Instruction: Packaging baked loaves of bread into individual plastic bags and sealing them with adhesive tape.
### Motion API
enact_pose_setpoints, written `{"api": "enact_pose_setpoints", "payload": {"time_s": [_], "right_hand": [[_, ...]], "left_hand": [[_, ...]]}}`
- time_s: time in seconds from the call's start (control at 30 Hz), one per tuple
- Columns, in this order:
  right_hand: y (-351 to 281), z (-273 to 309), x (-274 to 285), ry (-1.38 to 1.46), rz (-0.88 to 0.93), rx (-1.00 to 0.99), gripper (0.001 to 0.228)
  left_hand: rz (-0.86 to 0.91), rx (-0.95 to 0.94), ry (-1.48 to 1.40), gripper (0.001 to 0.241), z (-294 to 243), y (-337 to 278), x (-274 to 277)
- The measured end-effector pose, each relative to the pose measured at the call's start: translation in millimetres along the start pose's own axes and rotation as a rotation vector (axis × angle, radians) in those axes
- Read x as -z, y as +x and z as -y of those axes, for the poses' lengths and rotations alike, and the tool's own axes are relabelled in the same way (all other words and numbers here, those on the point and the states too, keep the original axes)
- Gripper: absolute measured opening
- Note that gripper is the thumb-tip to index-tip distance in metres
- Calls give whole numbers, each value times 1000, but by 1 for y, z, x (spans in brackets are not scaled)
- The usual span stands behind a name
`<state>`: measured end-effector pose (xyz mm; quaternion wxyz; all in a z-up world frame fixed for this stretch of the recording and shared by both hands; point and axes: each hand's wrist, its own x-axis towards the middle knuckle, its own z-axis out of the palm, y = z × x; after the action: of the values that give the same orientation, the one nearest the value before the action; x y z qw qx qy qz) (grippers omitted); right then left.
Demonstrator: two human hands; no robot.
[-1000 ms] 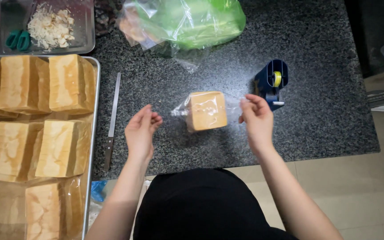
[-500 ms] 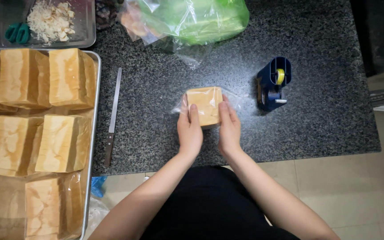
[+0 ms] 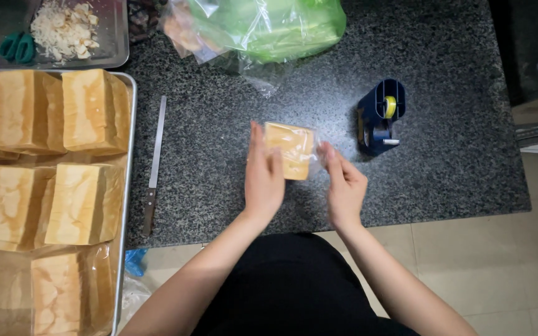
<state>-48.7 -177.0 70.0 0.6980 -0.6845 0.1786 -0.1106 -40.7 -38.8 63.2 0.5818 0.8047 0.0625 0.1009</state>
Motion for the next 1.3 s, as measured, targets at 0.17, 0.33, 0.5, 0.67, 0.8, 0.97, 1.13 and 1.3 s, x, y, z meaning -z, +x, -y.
{"api": "enact_pose_setpoints", "payload": {"time_s": [0.17, 0.33, 0.5, 0.67, 0.8, 0.97, 1.13, 1.3], "right_hand": [[2, -14, 26, 102, 166, -37, 35], [45, -23, 41, -95, 310, 263, 53], [97, 2, 50, -698, 830, 900, 35], [102, 19, 42, -735, 972, 1025, 16], [83, 30, 30, -724, 1128, 1044, 15], [75, 46, 22, -620, 1138, 1013, 29], [87, 39, 30, -676, 1025, 1056, 45], [90, 15, 27, -543, 936, 833, 10]], "left_hand": [[73, -419, 690, 87, 30, -7, 1], [30, -531, 844, 103, 51, -17, -1], [72, -596, 856, 102, 47, -23, -5], [127, -676, 822, 92, 53, -8, 9], [223, -828, 807, 84, 68, 12, 30], [303, -814, 689, 77, 49, 13, 42], [305, -698, 585, 86, 44, 0, 30], [147, -609, 507, 69, 54, -13, 12]]}}
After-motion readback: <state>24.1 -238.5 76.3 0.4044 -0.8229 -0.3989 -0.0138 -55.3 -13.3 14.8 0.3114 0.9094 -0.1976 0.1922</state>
